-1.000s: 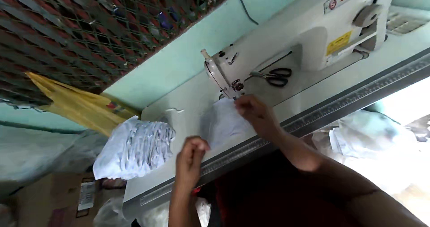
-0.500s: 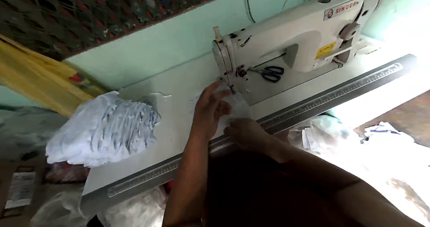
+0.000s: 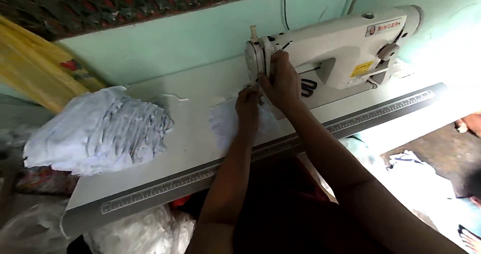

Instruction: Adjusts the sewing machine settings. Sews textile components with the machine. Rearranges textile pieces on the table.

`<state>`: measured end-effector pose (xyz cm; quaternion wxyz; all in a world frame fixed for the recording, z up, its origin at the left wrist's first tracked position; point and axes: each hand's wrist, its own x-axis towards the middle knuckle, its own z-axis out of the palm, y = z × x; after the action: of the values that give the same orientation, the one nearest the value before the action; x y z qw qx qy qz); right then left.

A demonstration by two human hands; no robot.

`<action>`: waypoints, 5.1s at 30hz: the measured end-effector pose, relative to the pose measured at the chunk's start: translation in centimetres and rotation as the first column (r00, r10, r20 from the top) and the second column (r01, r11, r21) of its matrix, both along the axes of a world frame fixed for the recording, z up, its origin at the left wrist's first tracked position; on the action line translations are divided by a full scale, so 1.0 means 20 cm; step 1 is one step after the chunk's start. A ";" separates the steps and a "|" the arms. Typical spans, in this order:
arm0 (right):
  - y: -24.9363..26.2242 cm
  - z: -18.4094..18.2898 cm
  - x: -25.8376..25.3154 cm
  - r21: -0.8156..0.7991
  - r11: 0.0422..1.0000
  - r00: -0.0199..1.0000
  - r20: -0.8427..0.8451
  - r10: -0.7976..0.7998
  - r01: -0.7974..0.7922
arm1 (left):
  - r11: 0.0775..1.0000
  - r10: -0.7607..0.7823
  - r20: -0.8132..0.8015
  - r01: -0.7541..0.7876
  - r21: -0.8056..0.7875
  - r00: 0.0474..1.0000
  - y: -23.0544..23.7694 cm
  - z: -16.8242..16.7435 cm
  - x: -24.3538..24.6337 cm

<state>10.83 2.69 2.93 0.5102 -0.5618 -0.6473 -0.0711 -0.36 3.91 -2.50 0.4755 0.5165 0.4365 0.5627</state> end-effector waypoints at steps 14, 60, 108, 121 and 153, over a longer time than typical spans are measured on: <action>0.01 -0.01 0.03 0.013 0.998 0.991 0.118 0.061 -0.063 | 0.980 -0.135 0.083 0.146 -0.139 0.987 -0.05 -0.02 0.09; -0.11 -0.25 0.90 -0.749 0.662 0.991 0.103 0.090 0.018 | 0.718 -0.042 -0.931 0.659 0.223 0.362 -0.15 0.05 -0.27; -0.16 -0.31 0.61 -0.701 0.583 0.910 0.351 -0.219 0.411 | 0.883 -0.179 -0.891 0.467 0.041 0.416 0.27 0.06 -0.31; 0.16 -0.37 0.15 -0.566 0.804 0.982 -0.146 0.117 -0.180 | 0.863 -0.345 -0.814 0.499 -0.080 0.467 0.44 -0.01 -0.26; 0.19 -0.43 0.12 -0.546 0.798 0.955 -0.271 0.119 -0.254 | 0.906 -0.299 -0.846 0.410 -0.106 0.442 0.42 -0.03 -0.21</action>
<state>13.18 6.53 -5.77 0.3905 -0.6266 -0.6296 0.2417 -4.66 12.25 -3.01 0.2793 0.8289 0.4602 0.1519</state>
